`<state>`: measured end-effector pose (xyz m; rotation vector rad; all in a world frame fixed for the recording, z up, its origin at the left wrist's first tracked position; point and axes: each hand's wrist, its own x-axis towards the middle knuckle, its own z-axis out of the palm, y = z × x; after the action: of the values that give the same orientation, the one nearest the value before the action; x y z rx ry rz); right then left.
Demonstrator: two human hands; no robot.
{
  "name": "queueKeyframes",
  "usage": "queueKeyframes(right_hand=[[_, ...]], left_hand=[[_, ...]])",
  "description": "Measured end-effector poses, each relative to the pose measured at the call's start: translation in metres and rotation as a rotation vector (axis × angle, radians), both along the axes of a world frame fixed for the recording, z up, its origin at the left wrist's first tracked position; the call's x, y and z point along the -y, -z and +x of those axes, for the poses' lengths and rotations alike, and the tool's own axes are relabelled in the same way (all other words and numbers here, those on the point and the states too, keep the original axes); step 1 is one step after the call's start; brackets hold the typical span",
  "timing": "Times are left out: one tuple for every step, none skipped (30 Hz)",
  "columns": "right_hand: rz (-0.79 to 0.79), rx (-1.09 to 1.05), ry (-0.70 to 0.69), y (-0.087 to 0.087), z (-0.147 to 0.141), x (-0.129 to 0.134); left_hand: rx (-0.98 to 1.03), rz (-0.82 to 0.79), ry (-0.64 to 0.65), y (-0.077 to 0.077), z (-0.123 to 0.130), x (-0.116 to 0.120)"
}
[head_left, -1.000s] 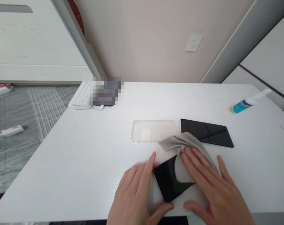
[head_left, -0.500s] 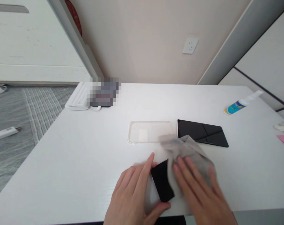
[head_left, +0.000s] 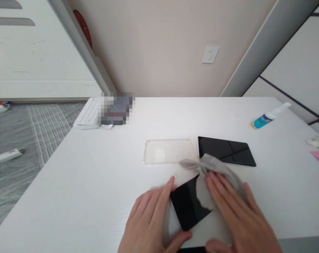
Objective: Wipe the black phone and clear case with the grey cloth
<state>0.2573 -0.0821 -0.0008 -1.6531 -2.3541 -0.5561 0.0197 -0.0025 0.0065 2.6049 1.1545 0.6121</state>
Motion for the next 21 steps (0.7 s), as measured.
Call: queueKeyframes(right_hand=[[0.003, -0.003, 0.066, -0.001, 0.001, -0.001], [0.015, 0.0, 0.078, -0.001, 0.001, -0.002], [0.028, 0.008, 0.034, 0.0, -0.001, -0.002], [0.034, 0.018, -0.047, 0.001, -0.003, -0.002], [0.038, 0.021, -0.134, 0.002, -0.007, -0.002], [0.036, 0.014, -0.194, 0.003, -0.01, -0.003], [0.035, -0.005, -0.218, 0.004, -0.014, -0.003], [0.03, -0.033, -0.21, 0.005, -0.016, -0.004], [0.026, -0.063, -0.189, 0.005, -0.018, -0.006], [0.027, -0.093, -0.168, 0.005, -0.018, -0.007], [0.032, -0.119, -0.148, 0.004, -0.019, -0.009], [0.038, -0.139, -0.134, 0.003, -0.019, -0.011], [0.048, -0.155, -0.128, 0.003, -0.019, -0.012], [0.06, -0.166, -0.127, 0.002, -0.019, -0.014], [0.076, -0.171, -0.132, 0.001, -0.019, -0.015], [0.09, -0.175, -0.141, 0.0, -0.019, -0.016], [0.098, -0.182, -0.152, 0.0, -0.019, -0.017], [0.097, -0.199, -0.161, -0.001, -0.02, -0.017], [0.086, -0.23, -0.167, 0.0, -0.019, -0.017], [0.072, -0.281, -0.162, 0.001, -0.018, -0.016], [0.063, -0.35, -0.138, 0.003, -0.015, -0.013]], left_hand=[[-0.005, 0.001, -0.003, 0.0, 0.0, 0.0], [-0.011, -0.001, 0.001, 0.001, 0.001, 0.0], [-0.013, 0.001, 0.003, 0.002, 0.001, 0.0], [-0.018, 0.003, 0.009, 0.003, 0.001, 0.0], [-0.026, 0.003, 0.017, 0.003, 0.0, 0.0], [-0.037, 0.003, 0.03, 0.004, -0.001, 0.0], [-0.051, -0.005, 0.045, 0.003, -0.004, -0.001], [-0.06, -0.012, 0.071, 0.002, -0.007, -0.001], [-0.064, -0.021, 0.111, 0.0, -0.012, -0.003], [-0.073, -0.039, 0.147, -0.003, -0.017, -0.005], [-0.068, -0.042, 0.187, -0.007, -0.022, -0.008], [-0.083, -0.061, 0.208, -0.012, -0.027, -0.013], [-0.11, -0.075, 0.176, -0.018, -0.031, -0.019], [-0.122, -0.052, 0.118, -0.023, -0.034, -0.027], [-0.129, -0.015, 0.059, -0.029, -0.036, -0.037], [-0.164, 0.018, 0.017, -0.035, -0.036, -0.047], [-0.192, 0.082, -0.025, -0.039, -0.035, -0.058], [-0.224, 0.138, -0.035, -0.042, -0.033, -0.07], [-0.238, 0.178, -0.032, -0.043, -0.031, -0.081], [-0.246, 0.184, -0.021, -0.042, -0.028, -0.091], [-0.257, 0.158, 0.0, -0.041, -0.025, -0.101]])
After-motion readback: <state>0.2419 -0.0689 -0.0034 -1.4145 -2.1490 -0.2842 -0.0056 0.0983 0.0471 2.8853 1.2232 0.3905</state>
